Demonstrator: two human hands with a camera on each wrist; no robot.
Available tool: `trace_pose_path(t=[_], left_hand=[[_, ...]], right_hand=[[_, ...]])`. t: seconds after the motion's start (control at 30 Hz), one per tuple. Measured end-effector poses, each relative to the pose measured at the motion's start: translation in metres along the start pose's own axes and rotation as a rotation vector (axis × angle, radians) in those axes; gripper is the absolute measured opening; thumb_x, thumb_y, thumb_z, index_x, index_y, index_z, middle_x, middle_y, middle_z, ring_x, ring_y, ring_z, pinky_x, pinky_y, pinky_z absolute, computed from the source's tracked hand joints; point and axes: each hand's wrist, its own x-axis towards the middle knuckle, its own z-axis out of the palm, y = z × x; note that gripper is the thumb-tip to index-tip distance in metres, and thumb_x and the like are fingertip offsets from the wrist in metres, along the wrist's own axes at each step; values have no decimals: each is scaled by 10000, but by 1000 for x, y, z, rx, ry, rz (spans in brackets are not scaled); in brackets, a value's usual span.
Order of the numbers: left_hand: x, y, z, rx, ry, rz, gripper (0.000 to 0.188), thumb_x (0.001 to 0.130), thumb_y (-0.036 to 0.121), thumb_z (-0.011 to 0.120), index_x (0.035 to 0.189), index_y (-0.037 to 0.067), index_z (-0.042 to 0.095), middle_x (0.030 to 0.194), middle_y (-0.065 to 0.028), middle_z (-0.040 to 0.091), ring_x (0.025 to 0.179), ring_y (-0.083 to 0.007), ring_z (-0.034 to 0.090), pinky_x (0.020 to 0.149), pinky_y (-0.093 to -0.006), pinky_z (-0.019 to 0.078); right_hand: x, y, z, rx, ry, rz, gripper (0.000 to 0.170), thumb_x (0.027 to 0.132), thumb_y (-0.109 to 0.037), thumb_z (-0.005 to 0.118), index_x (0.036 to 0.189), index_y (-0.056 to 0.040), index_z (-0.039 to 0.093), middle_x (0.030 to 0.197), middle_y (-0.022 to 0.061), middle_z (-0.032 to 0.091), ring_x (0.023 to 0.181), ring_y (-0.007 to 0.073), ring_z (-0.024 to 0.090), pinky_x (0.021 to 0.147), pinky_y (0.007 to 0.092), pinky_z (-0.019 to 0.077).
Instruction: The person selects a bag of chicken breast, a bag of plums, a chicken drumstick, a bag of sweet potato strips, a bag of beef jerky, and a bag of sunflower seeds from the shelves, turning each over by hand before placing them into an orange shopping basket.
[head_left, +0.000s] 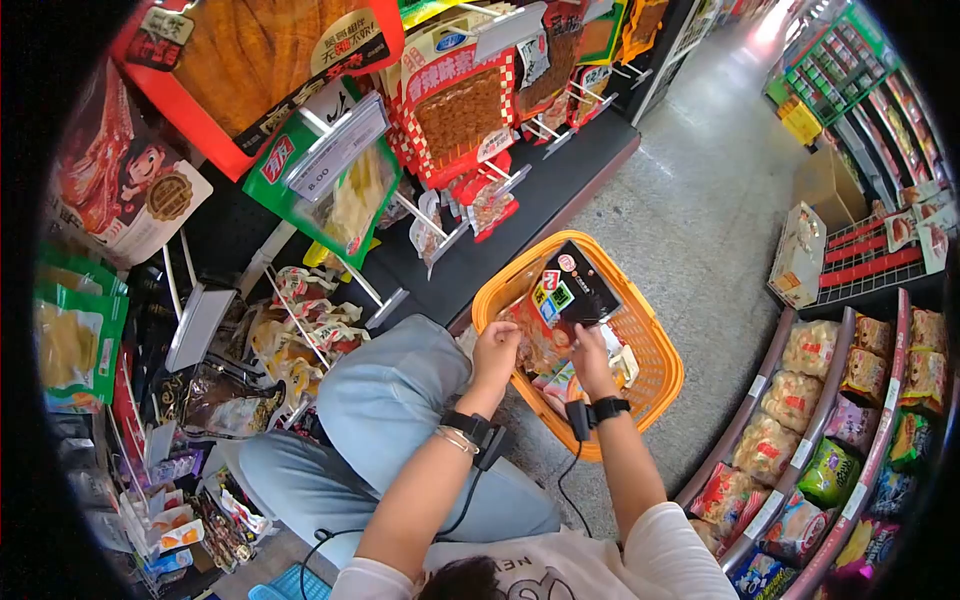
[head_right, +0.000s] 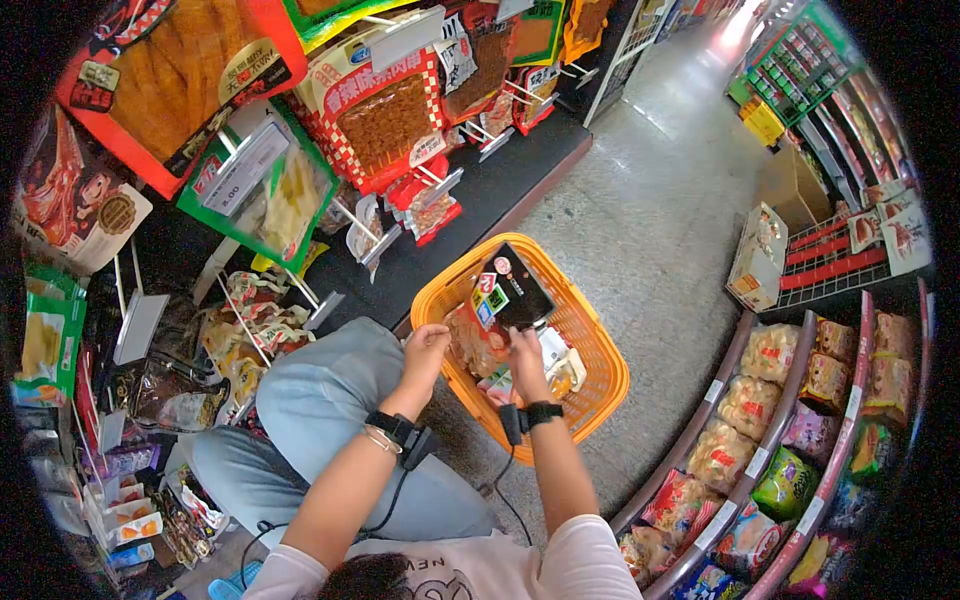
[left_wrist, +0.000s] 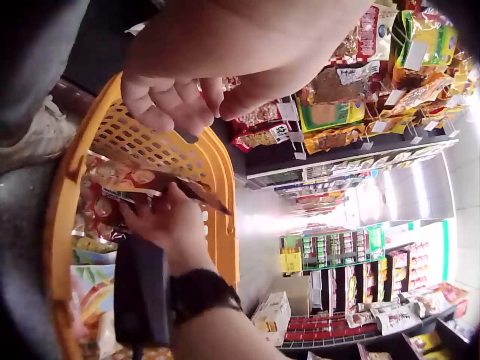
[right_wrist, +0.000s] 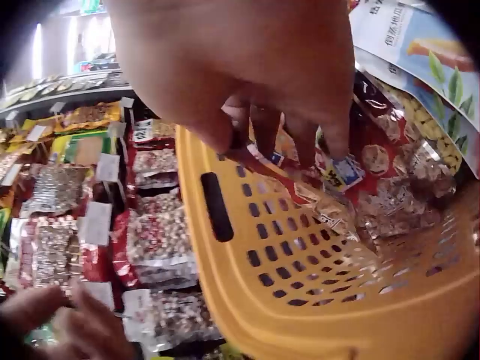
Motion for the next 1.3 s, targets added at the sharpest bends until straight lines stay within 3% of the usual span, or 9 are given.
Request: trace_pose_path(t=[0.13, 0.37, 0.47, 0.73, 0.83, 0.97, 1.0, 1.13, 1.3], left_hand=[[-17, 21, 4, -23, -121, 180, 473, 802, 208, 722, 1175, 1, 518, 1034, -80, 632, 938, -151, 603, 839, -266, 469], [-70, 74, -12, -154, -657, -72, 448, 818, 162, 709, 1202, 10, 535, 1131, -62, 616, 1007, -133, 588, 877, -280, 468], [-93, 92, -21, -225, -596, -16, 400, 808, 156, 720, 1155, 15, 579, 1100, -56, 633, 971, -131, 603, 847, -273, 481], [-123, 109, -53, -225, -365, 297, 417, 790, 90, 724, 1159, 9, 546, 1085, -51, 627, 955, -130, 602, 836, -277, 490], [-147, 129, -63, 377, 88, 696, 759, 647, 348, 823, 1221, -4, 474, 1196, -163, 552, 1139, -285, 506, 975, -412, 370], [-182, 121, -47, 297, -129, 843, 958, 655, 460, 790, 1354, -4, 328, 1393, -227, 350, 1295, -380, 323, 1054, -487, 237], [-189, 125, -40, 59, -86, 881, 858, 730, 416, 749, 1360, -3, 344, 1361, -207, 416, 1257, -316, 405, 1022, -440, 313], [-183, 136, -68, -180, -106, 556, 386, 923, 181, 561, 1247, -15, 487, 1087, -103, 616, 996, -136, 578, 842, -272, 466], [-182, 139, -105, -508, -225, 177, 335, 932, 240, 558, 1184, 21, 527, 1085, -72, 625, 966, -152, 616, 824, -306, 511]], right_hand=[[-43, -58, 2, 112, -118, 40, 377, 950, -156, 468, 1305, -44, 411, 1324, 74, 477, 1216, 199, 455, 1024, 380, 374], [-99, -121, 48, 90, -175, 26, 354, 936, -108, 491, 1271, -10, 432, 1247, 97, 535, 1141, 192, 517, 1008, 366, 394], [-115, -123, 60, -120, -260, -33, 476, 808, -44, 672, 1234, -3, 464, 1154, 82, 592, 1057, 163, 563, 945, 336, 440], [-150, -111, 118, -338, -164, -101, 397, 738, 11, 724, 1101, 22, 564, 1016, 92, 648, 873, 147, 629, 787, 293, 515], [-163, -109, 141, -432, -15, -234, 335, 771, 10, 694, 1082, 28, 573, 983, 84, 651, 825, 136, 627, 745, 279, 509], [-188, -90, 164, -662, -119, -396, 351, 821, -31, 654, 1149, 38, 550, 1123, 84, 601, 960, 146, 589, 812, 267, 482], [-192, -81, 168, -637, -232, -434, 466, 799, -18, 633, 1241, 26, 492, 1258, 123, 503, 1122, 196, 489, 925, 307, 410], [-215, -82, 184, -711, -458, -577, 510, 778, -23, 593, 1278, 10, 496, 1379, 185, 425, 1302, 281, 384, 1057, 365, 310], [-201, -108, 185, -749, -182, -676, 413, 763, -17, 684, 1155, 20, 560, 1264, 150, 521, 1160, 223, 502, 978, 331, 399]])
